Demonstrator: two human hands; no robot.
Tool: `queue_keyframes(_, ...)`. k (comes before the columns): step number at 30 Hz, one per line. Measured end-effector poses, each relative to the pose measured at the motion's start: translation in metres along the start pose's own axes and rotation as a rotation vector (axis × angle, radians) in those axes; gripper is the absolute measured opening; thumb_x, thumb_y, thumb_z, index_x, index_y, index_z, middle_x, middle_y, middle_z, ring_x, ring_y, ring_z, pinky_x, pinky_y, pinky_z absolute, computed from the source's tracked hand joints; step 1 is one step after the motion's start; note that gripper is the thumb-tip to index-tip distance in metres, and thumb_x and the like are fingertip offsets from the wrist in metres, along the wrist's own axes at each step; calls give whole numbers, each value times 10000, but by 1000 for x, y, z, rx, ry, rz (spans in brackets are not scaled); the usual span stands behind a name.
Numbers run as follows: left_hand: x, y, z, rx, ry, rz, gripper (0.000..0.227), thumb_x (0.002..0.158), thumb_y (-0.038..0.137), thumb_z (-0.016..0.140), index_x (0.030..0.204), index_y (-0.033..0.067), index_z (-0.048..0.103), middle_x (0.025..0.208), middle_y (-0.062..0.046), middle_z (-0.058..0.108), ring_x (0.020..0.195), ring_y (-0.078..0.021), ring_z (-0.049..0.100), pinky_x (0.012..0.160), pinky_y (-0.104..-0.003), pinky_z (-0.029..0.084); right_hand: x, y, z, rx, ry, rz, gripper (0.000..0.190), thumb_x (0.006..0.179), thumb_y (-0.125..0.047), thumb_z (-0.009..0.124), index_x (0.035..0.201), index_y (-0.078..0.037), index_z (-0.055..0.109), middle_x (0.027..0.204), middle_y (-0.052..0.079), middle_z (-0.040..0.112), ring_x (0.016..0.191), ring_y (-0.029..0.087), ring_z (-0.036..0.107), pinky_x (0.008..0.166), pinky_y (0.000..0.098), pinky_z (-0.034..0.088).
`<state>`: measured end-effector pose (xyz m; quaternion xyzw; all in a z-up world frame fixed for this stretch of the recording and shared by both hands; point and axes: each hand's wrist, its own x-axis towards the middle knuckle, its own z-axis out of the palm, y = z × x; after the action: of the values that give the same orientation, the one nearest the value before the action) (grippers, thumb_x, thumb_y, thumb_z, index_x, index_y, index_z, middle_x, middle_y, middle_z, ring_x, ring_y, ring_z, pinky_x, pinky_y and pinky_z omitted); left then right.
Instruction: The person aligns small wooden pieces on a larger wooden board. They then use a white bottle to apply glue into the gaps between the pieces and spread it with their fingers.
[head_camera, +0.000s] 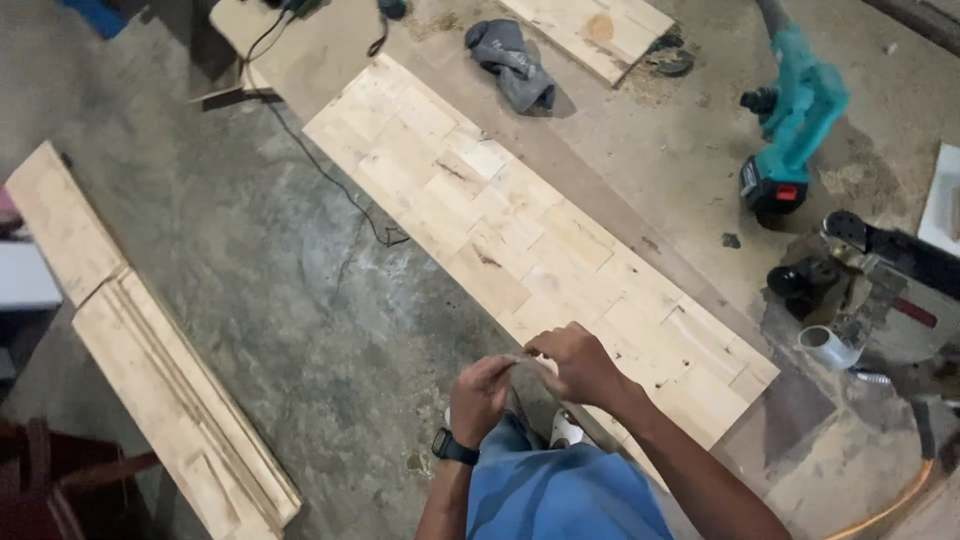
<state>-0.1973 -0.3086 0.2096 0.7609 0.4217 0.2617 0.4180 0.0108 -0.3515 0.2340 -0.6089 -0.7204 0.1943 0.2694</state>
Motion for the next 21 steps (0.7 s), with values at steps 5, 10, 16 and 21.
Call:
queue_keyframes(5, -33, -18, 16, 169, 93, 120, 137, 935, 154, 651, 1017, 186, 757, 927, -31, 782, 707, -253, 724, 550, -376, 548, -24, 13, 13, 59, -73, -181, 72, 880, -163, 651, 865, -107, 695, 731, 44, 717, 613, 295, 656, 606, 439, 500)
queue_keyframes(10, -53, -20, 19, 121, 116, 82, 134, 938, 125, 633, 1001, 151, 749, 901, -45, 781, 696, -257, 711, 535, -382, 533, -38, 20, 32, 46, -155, -238, 117, 923, -148, 666, 816, -100, 664, 695, 61, 685, 588, 310, 637, 565, 447, 495)
queue_keyframes(16, -63, 4, 16, -49, -23, -103, 167, 1018, 222, 606, 868, 148, 611, 673, -12, 557, 583, -137, 442, 540, -317, 368, -34, 5, 36, -16, -144, -376, 116, 910, -95, 651, 818, -83, 581, 660, 99, 587, 521, 289, 555, 486, 436, 473)
queue_keyframes(21, -62, 39, 10, -373, 96, -50, 200, 1038, 118, 552, 838, 118, 564, 533, -8, 500, 434, -106, 451, 448, -269, 398, -25, -14, 33, -8, -45, -521, 248, 1046, -217, 532, 824, -114, 573, 618, 62, 547, 469, 230, 512, 418, 377, 438)
